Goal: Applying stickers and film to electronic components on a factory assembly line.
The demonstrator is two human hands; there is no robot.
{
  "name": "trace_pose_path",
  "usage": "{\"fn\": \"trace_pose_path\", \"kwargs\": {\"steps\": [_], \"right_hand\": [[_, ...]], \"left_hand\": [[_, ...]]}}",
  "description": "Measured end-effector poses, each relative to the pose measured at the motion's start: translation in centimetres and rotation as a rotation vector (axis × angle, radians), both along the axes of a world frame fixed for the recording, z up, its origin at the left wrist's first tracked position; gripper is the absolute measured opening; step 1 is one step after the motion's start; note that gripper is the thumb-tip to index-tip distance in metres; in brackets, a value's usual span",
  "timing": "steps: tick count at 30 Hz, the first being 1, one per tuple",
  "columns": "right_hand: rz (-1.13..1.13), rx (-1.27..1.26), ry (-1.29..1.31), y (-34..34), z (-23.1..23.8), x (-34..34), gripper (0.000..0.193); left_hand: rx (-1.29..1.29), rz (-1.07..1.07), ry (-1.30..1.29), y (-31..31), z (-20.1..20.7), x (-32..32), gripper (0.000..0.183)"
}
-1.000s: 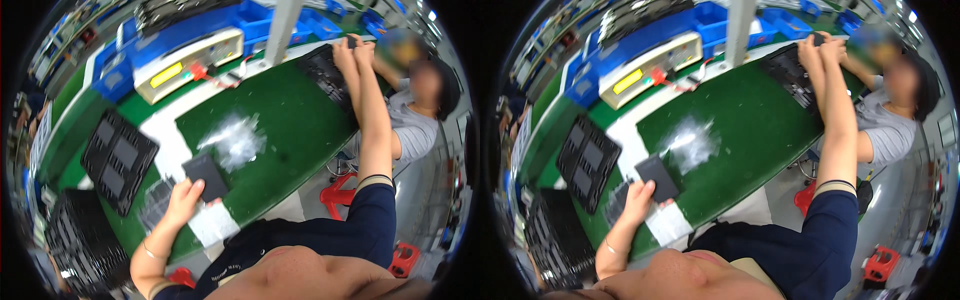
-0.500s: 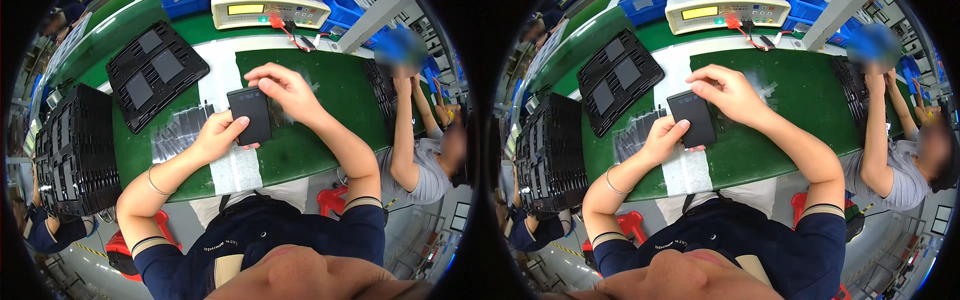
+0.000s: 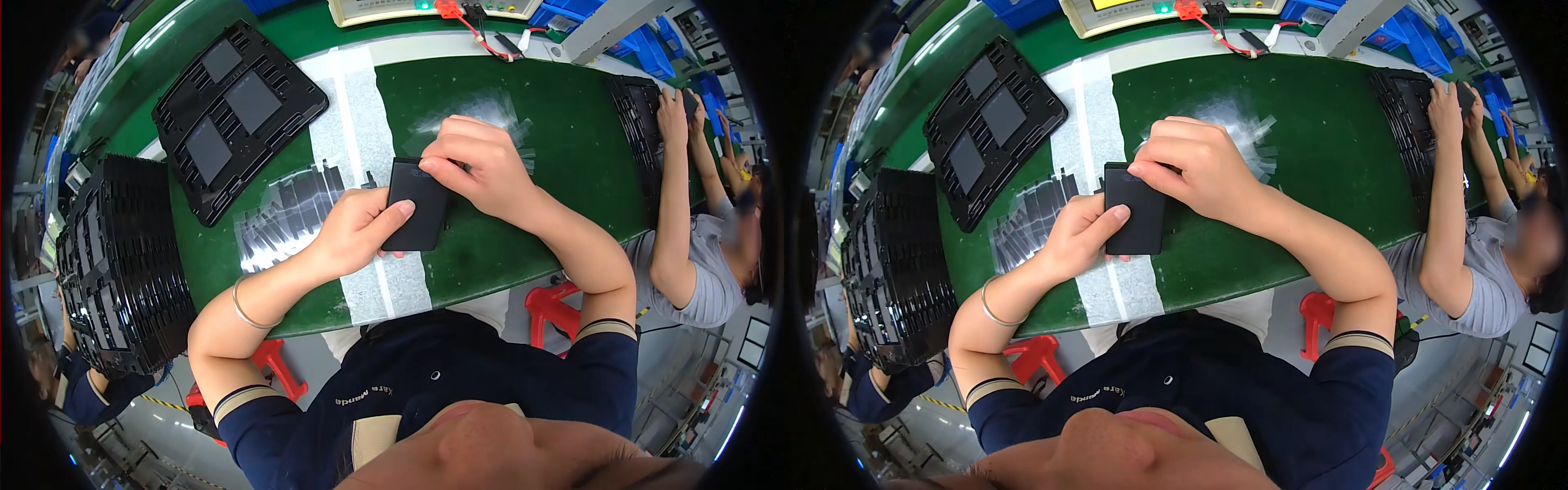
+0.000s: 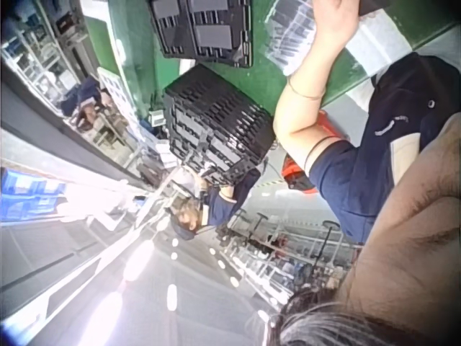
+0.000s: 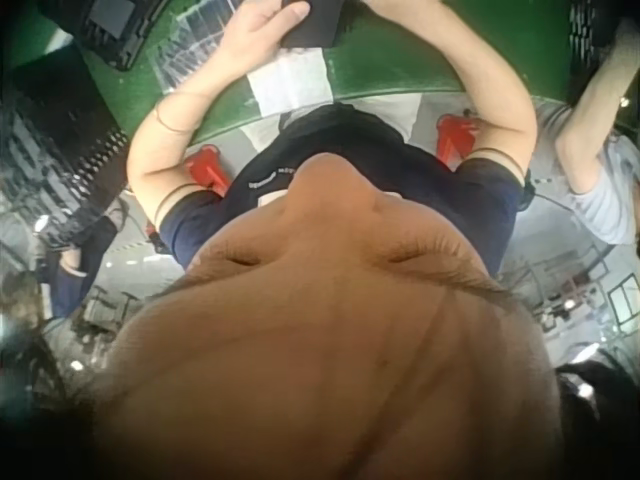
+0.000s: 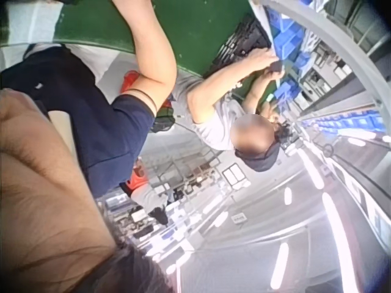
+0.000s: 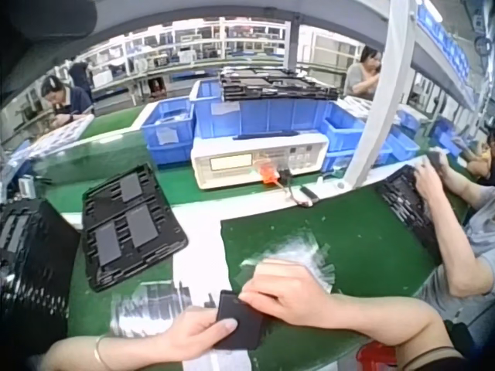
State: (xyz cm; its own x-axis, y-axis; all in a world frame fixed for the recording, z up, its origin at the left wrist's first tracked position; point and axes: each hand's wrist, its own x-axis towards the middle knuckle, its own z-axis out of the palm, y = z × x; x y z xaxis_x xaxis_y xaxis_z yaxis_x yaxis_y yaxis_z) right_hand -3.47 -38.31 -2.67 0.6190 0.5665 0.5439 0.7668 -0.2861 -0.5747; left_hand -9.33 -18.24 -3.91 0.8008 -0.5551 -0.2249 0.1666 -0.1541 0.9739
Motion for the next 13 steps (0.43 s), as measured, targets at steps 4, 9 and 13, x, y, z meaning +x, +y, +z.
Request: {"fn": "trace_pose_path", "kwargs": {"steps": [4,9,13], "right_hand": [[0.001,0.023,0.124,-0.1,0.0,-0.2,0.008],[0.049,0.082,0.440,-0.6,0.6,-0.5,0.033],[0.068,0.069,0.374,-0.8,0.2,-0.8,0.042]], "left_hand": [[-0.021,0.001,-0.010,-0.1,0.0,0.1,0.032],[-0.084,0.041,-0.105,-0.4,-0.6,0.0,0.031],[-0.131,0.018,-0.018,-0.1,-1.0,0.0,0.029]]}}
